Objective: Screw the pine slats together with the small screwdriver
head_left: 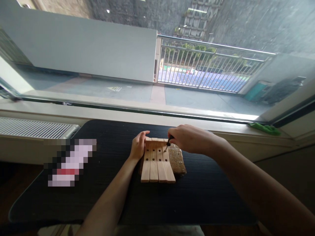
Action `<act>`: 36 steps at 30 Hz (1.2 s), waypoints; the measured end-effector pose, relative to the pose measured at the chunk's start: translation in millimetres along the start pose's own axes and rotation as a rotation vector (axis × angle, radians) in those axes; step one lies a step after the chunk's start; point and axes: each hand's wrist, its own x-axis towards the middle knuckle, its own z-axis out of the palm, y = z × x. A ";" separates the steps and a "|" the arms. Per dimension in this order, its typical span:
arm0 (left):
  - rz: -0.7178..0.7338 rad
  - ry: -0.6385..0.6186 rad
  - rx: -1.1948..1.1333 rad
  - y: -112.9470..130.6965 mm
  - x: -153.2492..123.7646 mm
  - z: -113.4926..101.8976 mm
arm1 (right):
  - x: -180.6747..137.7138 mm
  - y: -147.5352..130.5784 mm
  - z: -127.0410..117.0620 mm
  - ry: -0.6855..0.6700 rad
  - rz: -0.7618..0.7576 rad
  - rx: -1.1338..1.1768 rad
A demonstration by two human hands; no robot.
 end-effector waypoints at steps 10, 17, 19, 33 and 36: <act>0.008 0.080 0.102 5.1 2.8 0.6 | -1.5 -3.9 -0.3 -0.003 0.032 0.000; 0.069 0.115 0.047 6.2 6.4 -0.5 | -0.6 -5.3 -1.0 -0.008 0.038 -0.017; 0.039 0.103 -0.022 7.9 5.8 0.4 | -0.4 -5.0 0.2 -0.004 0.037 -0.011; -0.043 -0.023 -0.050 7.1 2.2 6.5 | -1.8 1.8 11.4 0.159 0.029 0.122; -0.055 0.016 -0.032 8.0 1.7 5.4 | -1.5 2.7 12.3 0.169 0.013 0.103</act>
